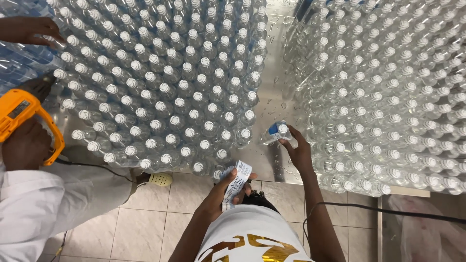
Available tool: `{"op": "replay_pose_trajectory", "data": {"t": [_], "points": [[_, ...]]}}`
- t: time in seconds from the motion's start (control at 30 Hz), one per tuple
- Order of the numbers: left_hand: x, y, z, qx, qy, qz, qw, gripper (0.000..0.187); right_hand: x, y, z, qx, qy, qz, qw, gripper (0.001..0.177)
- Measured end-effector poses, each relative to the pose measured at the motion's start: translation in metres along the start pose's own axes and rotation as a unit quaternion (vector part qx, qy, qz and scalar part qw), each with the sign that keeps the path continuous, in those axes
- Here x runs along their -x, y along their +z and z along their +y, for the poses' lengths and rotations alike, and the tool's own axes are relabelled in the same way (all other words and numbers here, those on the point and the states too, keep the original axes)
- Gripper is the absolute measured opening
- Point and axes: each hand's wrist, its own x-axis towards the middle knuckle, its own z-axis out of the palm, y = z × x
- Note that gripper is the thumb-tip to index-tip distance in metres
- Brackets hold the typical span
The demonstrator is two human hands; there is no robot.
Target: Workers are manually applying plastic labels to water bottles and using a heat gun to shrink them into place on a production line.
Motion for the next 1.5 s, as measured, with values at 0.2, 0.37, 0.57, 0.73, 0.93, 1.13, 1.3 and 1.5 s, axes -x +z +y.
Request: {"op": "replay_pose_trajectory", "data": {"t": [0.2,0.37,0.57,0.73,0.93,1.13,1.3,1.5], "points": [[-0.003,0.001,-0.001,0.002,-0.001,0.004,1.000,0.076,-0.011,0.004,-0.013,-0.076,-0.121,-0.016,0.990,0.101],[-0.002,0.003,-0.001,0.039,-0.010,-0.011,0.999,0.079,-0.014,0.018,-0.012,-0.065,0.007,-0.047,0.997,0.099],[0.005,-0.003,-0.001,0.027,0.008,0.010,1.000,0.080,-0.020,0.058,0.029,-0.060,0.081,-0.040,0.994,0.081],[0.011,-0.008,-0.003,0.014,0.019,0.021,0.999,0.078,-0.018,0.071,0.042,-0.074,0.123,-0.029,0.989,0.086],[0.025,-0.011,-0.004,0.038,-0.001,0.021,0.999,0.080,-0.011,0.078,0.050,-0.046,0.065,-0.039,0.996,0.059],[0.046,-0.017,-0.001,-0.018,0.027,0.032,0.999,0.080,0.020,0.089,0.033,-0.009,0.094,-0.037,0.995,0.077],[0.062,-0.029,-0.007,0.040,0.027,0.029,0.998,0.085,0.059,0.107,0.005,-0.024,0.046,-0.094,0.994,0.096],[0.070,-0.022,-0.001,0.044,0.010,0.021,0.999,0.083,0.064,0.154,-0.006,-0.126,0.041,-0.083,0.988,0.111]]}}
